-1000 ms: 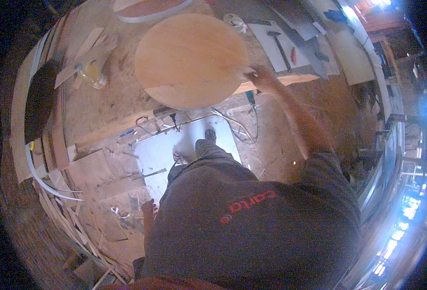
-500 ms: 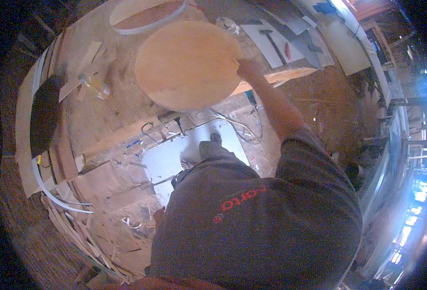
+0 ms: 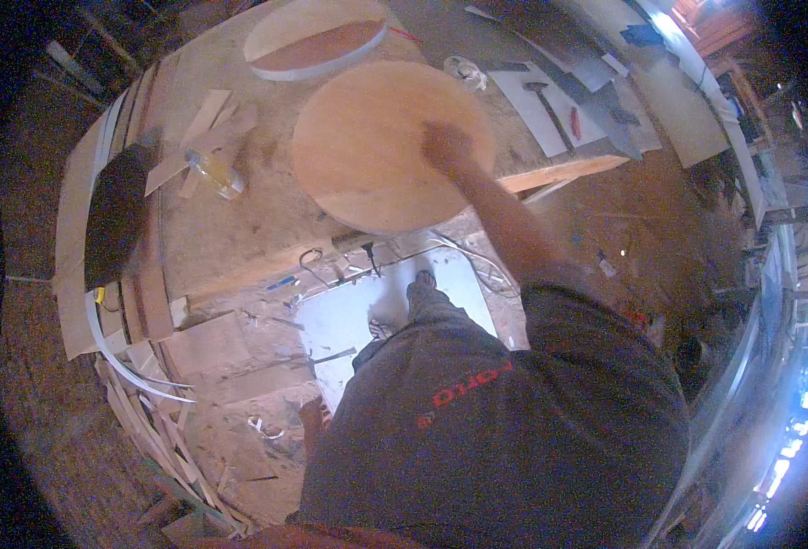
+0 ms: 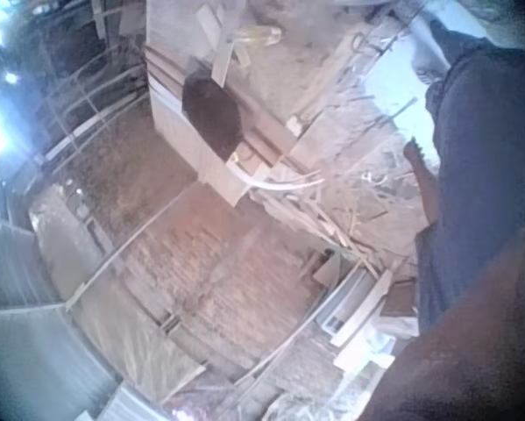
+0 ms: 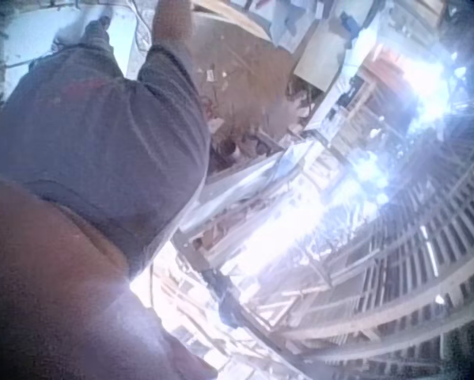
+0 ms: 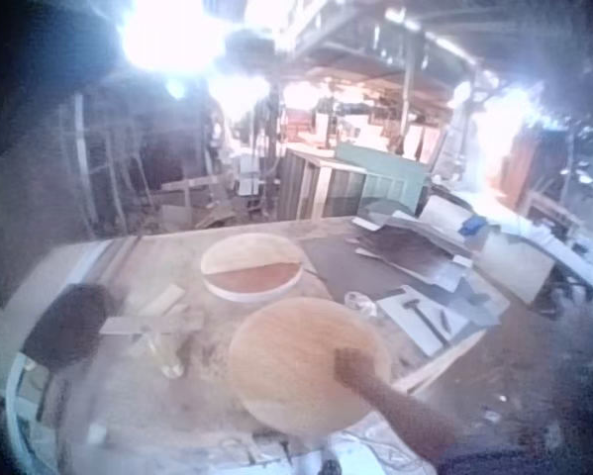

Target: The person applies a liquid finish to a dark rectangular board and a round wooden disc using a brush and a bottle of finish. The person repeatedly brushes the finish onto the surfaces, repositions the pieces, and continues brushing until the clip ends.

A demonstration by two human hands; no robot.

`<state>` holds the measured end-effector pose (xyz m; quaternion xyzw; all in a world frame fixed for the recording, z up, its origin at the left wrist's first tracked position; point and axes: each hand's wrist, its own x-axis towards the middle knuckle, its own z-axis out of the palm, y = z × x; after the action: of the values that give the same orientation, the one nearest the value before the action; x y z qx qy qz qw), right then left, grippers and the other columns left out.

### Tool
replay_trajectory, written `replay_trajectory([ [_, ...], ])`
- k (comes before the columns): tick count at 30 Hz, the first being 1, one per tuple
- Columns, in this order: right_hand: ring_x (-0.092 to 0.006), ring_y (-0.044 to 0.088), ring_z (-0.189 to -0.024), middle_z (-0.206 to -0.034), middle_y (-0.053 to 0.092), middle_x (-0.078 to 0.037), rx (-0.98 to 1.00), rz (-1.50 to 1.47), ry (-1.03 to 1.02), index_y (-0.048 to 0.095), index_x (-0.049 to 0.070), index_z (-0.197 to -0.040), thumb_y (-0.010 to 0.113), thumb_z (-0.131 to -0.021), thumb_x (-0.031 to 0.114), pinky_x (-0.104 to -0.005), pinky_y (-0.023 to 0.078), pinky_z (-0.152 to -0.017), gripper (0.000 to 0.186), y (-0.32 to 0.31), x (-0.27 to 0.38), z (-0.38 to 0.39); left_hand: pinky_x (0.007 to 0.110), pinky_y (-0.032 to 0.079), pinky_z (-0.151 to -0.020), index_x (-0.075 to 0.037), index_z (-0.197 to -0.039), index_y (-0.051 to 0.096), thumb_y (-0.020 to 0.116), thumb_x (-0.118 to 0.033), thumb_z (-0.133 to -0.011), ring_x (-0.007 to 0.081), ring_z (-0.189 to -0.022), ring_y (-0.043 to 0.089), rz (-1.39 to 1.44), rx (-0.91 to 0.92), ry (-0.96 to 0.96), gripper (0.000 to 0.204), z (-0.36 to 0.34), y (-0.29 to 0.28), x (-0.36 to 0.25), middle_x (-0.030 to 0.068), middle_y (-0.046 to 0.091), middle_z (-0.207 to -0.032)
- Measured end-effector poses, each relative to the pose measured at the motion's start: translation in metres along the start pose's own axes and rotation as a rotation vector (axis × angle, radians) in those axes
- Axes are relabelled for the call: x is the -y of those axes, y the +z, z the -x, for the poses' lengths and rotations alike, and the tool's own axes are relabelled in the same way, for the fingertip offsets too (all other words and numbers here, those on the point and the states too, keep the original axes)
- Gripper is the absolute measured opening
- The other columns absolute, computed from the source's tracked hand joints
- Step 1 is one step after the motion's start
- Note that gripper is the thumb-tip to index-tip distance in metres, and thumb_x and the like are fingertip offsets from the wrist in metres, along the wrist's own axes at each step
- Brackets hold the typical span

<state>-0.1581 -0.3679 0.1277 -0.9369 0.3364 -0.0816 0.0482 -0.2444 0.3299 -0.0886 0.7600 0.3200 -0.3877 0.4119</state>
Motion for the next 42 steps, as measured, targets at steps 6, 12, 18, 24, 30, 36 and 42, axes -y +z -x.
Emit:
replay_trajectory([
  [6, -0.0344, 0.07, -0.083, -0.095, 0.072, -0.013, 0.026, 0.277, -0.17, 0.074, 0.011, -0.106, 0.064, -0.083, 0.021, -0.0528, 0.052, -0.066, 0.026, 0.072, -0.021, -0.037, 0.038, 0.049, -0.047, -0.003, -0.103, 0.068, 0.074, -0.03, -0.092, 0.0215, -0.062, 0.065, 0.268, 0.259, -0.158, 0.03, -0.034, -0.009, 0.043, 0.0076, 0.067, -0.08],
  [12, -0.0334, 0.071, -0.097, -0.102, 0.074, -0.013, 0.177, -0.121, -0.439, 0.074, 0.013, -0.108, 0.058, -0.086, 0.015, -0.0512, 0.054, -0.082, 0.027, 0.013, 0.113, -0.006, 0.038, 0.048, -0.049, -0.003, -0.106, 0.068, 0.073, -0.03, -0.093, 0.0227, -0.068, 0.067, 0.075, 0.014, -0.263, 0.031, -0.017, 0.026, 0.052, 0.009, 0.068, -0.083],
  [18, -0.0337, 0.069, -0.082, -0.09, 0.073, -0.012, -0.038, -0.309, -0.2, 0.075, 0.013, -0.094, 0.059, -0.087, 0.017, -0.0517, 0.052, -0.069, 0.018, 0.075, -0.04, -0.142, 0.037, 0.048, -0.051, -0.002, -0.113, 0.066, 0.072, -0.031, -0.094, 0.023, -0.072, 0.067, -0.011, -0.013, -0.08, 0.035, 0.006, 0.074, -0.042, 0.0102, 0.069, -0.092],
  [24, -0.0321, 0.065, -0.077, -0.086, 0.069, -0.014, 0.35, -0.02, -0.831, 0.072, 0.009, -0.097, 0.059, -0.089, 0.018, -0.0535, 0.051, -0.07, 0.018, 0.118, 0.1, -0.016, 0.036, 0.049, -0.05, -0.003, -0.117, 0.068, 0.074, -0.031, -0.093, 0.0208, -0.07, 0.067, -0.182, 0.042, 0.09, 0.038, 0.022, 0.076, -0.07, 0.0082, 0.069, -0.088],
  [30, -0.0263, 0.066, -0.075, -0.088, 0.069, -0.011, 0.075, 0.068, -0.26, 0.07, 0.008, -0.103, 0.059, -0.094, 0.02, -0.0468, 0.055, -0.07, 0.019, 0.042, 0.001, -0.205, 0.037, 0.049, -0.05, -0.005, -0.11, 0.069, 0.073, -0.031, -0.092, 0.019, -0.067, 0.066, 0.01, -0.01, -0.108, 0.032, 0.013, 0.074, -0.109, 0.006, 0.068, -0.085],
  [36, -0.0285, 0.067, -0.084, -0.091, 0.071, -0.011, 0.208, -0.02, -0.628, 0.072, 0.009, -0.102, 0.062, -0.089, 0.018, -0.0465, 0.054, -0.078, 0.019, 0.079, 0.13, -0.046, 0.038, 0.05, -0.054, -0.007, -0.111, 0.07, 0.073, -0.03, -0.093, 0.019, -0.067, 0.065, -0.253, 0.11, 0.051, 0.029, -0.021, 0.032, -0.091, 0.0054, 0.068, -0.084],
  [42, -0.0368, 0.07, -0.093, -0.096, 0.074, -0.016, -0.031, -0.297, -0.184, 0.074, 0.009, -0.099, 0.064, -0.083, 0.014, -0.05, 0.053, -0.083, 0.02, 0.039, 0.021, -0.022, 0.039, 0.052, -0.058, -0.007, -0.114, 0.069, 0.075, -0.029, -0.091, 0.0186, -0.068, 0.065, -0.043, 0.055, -0.108, 0.032, -0.052, 0.006, -0.12, 0.0047, 0.068, -0.084],
])
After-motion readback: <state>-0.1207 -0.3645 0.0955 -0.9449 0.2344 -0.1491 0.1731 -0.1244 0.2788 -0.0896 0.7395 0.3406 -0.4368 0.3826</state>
